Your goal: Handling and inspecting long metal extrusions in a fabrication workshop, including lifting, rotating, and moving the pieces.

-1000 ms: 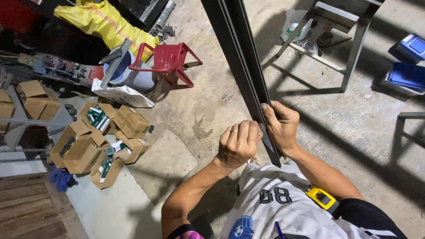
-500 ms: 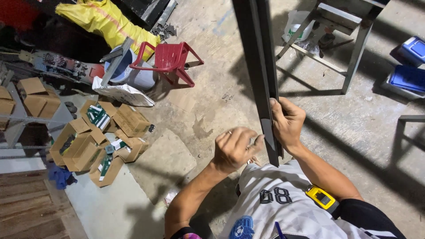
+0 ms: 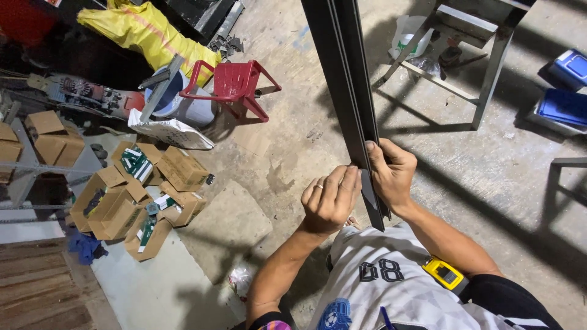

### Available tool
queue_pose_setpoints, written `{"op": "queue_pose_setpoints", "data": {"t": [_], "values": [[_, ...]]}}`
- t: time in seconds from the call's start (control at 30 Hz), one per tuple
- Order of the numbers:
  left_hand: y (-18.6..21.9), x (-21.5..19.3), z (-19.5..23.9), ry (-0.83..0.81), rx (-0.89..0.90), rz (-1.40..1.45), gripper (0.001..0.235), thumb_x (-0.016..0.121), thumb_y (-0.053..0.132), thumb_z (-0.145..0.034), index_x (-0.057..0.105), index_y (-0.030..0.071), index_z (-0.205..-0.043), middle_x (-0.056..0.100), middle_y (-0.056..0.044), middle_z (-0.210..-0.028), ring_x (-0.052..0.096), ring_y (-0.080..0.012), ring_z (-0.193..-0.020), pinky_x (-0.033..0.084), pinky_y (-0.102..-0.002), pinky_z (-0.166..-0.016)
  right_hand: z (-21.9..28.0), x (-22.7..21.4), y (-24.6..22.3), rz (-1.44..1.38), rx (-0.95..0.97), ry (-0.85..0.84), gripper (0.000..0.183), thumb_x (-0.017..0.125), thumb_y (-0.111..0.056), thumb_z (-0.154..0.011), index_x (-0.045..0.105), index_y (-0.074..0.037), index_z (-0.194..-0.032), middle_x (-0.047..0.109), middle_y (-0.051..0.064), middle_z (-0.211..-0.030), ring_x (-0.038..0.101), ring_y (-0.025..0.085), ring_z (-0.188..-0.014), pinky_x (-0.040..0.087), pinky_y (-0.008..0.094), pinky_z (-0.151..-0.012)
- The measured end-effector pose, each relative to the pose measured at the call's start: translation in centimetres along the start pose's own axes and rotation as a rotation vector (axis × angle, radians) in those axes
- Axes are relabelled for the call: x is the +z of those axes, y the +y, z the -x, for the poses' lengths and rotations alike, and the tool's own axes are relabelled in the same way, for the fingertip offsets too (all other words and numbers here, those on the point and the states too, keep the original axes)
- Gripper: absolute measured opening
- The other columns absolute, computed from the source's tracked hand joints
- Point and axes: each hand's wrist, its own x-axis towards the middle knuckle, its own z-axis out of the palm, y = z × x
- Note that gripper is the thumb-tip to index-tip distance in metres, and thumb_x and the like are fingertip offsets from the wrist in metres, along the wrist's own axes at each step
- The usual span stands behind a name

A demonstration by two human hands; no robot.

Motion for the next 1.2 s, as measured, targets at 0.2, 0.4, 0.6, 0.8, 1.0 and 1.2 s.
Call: {"op": "queue_pose_setpoints", "data": {"t": [0.2,0.4,0.6,0.8,1.0,1.2], "values": [[0.7,-0.1,-0.3,-0.022,0.004,-0.097,0.008,0.071,0.01,-0.094,0.076,0.008,-0.088,0.068,-0.006,-0.079,0.058,-0.0131,-0.053,0.053,-0.024,-0.054,-0.1,0.2,0.1,0.0,-0.007,0.008,0.015,0.069,-0.009,-0.104,0.08,-0.003,-0.094,0.064,0.006,-0.06,0.051,0.005,-0.067,0.048,0.027,-0.053],[0.5,0.4,-0.5,-0.061,0.029,-0.15,0.014,0.065,0.007,-0.094,0.067,0.006,-0.08,0.061,-0.007,-0.074,0.054,-0.0141,-0.051,0.05,-0.023,-0.053,0.0,0.2,0.3,0.004,-0.008,0.006,0.015,0.069,-0.007,-0.104,0.079,-0.002,-0.095,0.064,0.008,-0.06,0.048,0.007,-0.068,0.045,0.028,-0.051],[-0.4,1.2,0.4,-0.052,0.074,-0.129,0.015,0.061,0.005,-0.092,0.065,0.006,-0.077,0.058,-0.007,-0.07,0.051,-0.0138,-0.049,0.049,-0.023,-0.051,0.1,0.5,-0.1,0.032,-0.008,0.006,0.013,0.07,-0.008,-0.103,0.079,-0.003,-0.095,0.063,0.006,-0.06,0.047,0.006,-0.071,0.046,0.027,-0.052],[-2.8,0.6,1.2,-0.045,0.165,0.062,0.021,0.058,0.007,-0.098,0.065,0.004,-0.078,0.057,-0.009,-0.07,0.054,-0.0166,-0.051,0.053,-0.025,-0.054,0.7,1.2,0.4,0.026,-0.016,-0.023,0.014,0.07,-0.007,-0.102,0.08,-0.004,-0.094,0.065,0.008,-0.061,0.049,0.006,-0.071,0.048,0.029,-0.053],[-5.1,-0.7,2.2,-0.035,0.22,0.224,0.023,0.058,0.009,-0.1,0.063,0.003,-0.078,0.055,-0.011,-0.07,0.053,-0.019,-0.051,0.053,-0.026,-0.055,1.0,3.3,-2.2,0.027,-0.03,-0.047,0.013,0.07,-0.008,-0.101,0.08,-0.005,-0.094,0.068,0.009,-0.064,0.05,0.006,-0.074,0.048,0.029,-0.054],[-6.6,-3.6,4.1,-0.027,-0.06,0.485,0.024,0.073,0.027,-0.097,0.064,0.005,-0.093,0.059,-0.009,-0.081,0.06,-0.0196,-0.062,0.057,-0.029,-0.06,2.1,5.4,-2.5,-0.025,-0.013,-0.044,0.017,0.066,-0.008,-0.103,0.079,-0.003,-0.093,0.065,0.007,-0.062,0.049,0.007,-0.07,0.049,0.028,-0.055]]}}
